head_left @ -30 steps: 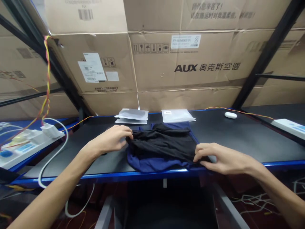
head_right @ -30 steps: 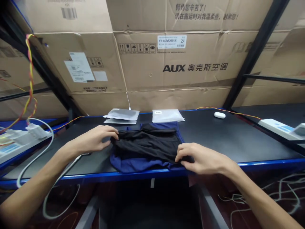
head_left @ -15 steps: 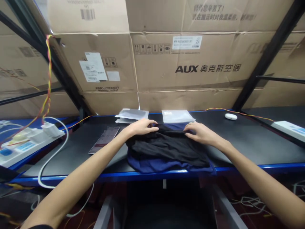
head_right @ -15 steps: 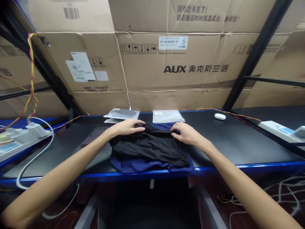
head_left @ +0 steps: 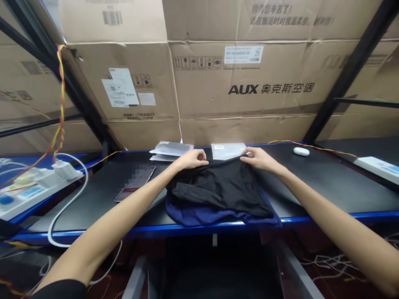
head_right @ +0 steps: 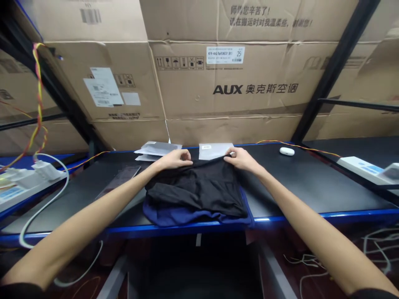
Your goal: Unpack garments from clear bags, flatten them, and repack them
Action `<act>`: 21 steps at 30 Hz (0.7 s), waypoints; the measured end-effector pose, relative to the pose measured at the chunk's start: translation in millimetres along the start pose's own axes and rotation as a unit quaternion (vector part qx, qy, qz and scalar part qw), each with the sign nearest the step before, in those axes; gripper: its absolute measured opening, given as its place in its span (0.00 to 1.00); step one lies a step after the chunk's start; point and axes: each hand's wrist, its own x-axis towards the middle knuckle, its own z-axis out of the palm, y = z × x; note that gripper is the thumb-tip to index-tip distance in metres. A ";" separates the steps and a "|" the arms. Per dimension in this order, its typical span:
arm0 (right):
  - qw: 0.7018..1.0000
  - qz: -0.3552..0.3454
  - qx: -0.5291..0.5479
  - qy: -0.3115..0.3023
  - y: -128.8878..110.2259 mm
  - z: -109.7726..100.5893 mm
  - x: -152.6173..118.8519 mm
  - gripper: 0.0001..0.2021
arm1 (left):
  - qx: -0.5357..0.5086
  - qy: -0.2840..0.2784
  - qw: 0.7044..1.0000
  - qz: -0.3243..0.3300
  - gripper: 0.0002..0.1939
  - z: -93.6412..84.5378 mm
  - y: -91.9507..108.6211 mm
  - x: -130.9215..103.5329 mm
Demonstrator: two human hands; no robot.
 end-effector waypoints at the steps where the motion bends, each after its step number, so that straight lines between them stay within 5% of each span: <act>1: 0.999 -0.007 -0.039 0.008 4.0 2.6 0.5 0.13 | 0.020 0.000 1.000 -0.002 0.18 -1.0 0.1 -2.4; 7: 0.987 -0.046 -0.137 0.072 1.9 4.0 -14.6 0.13 | 0.123 0.081 0.988 -0.049 0.24 -42.5 2.1 -48.5; 8: 0.984 -0.056 -0.141 0.087 -4.2 3.0 -19.9 0.13 | 0.145 0.058 0.984 -0.085 0.27 -50.5 1.0 -58.5; 11: 0.982 -0.116 -0.125 0.086 -27.4 4.0 -41.2 0.14 | 0.147 -0.136 0.962 -0.188 0.30 -65.9 -3.4 -84.5; 14: 0.984 -0.142 -0.100 -0.039 -47.5 11.0 -67.7 0.17 | 0.098 -0.199 0.961 -0.166 0.27 -68.3 -5.7 -97.8; 18: 0.962 -0.171 -0.103 -0.188 -58.2 17.5 -94.6 0.34 | -0.084 -0.097 0.987 -0.095 0.22 -59.5 -6.1 -96.3; 21: 0.946 -0.150 -0.104 -0.267 -58.6 14.9 -100.5 0.42 | -0.236 -0.018 0.966 -0.103 0.22 -43.7 -8.2 -89.8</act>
